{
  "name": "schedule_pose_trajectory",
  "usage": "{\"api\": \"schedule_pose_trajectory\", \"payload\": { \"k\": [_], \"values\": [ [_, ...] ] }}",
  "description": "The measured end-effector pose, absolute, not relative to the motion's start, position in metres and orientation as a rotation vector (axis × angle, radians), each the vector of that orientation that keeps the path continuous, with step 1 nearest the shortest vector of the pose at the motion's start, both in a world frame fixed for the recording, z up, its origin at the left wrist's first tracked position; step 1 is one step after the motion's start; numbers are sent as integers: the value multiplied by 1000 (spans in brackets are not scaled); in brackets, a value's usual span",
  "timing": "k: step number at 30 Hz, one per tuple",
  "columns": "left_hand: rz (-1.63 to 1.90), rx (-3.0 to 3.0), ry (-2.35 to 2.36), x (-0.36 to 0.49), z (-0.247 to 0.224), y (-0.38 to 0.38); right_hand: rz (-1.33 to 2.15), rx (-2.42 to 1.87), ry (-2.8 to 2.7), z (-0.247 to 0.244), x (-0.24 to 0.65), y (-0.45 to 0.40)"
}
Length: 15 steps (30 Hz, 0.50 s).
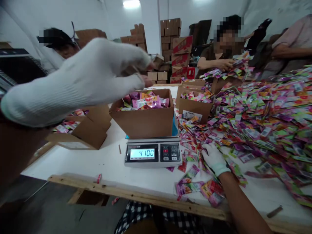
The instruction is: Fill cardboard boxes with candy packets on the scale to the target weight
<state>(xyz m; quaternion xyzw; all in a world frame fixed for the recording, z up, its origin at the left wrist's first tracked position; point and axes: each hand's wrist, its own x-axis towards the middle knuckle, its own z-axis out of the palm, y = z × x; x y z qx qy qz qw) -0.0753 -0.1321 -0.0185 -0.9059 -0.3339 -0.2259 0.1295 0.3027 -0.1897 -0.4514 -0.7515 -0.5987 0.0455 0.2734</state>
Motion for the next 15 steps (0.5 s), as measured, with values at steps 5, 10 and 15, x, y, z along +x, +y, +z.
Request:
{"api": "schedule_pose_trajectory", "payload": {
  "k": [5,10,15],
  "values": [
    [-583,-2669,-1204,-108,-47,-109,128,-2027,-1543,-458,302,-187],
    [-476,-2746,-1213,-105,-70,-90,148,-2023,-1532,-457,303,-188],
    [-284,-2829,-1153,-103,-80,-74,149,-2029,-1523,-459,304,-188]
  ]
}}
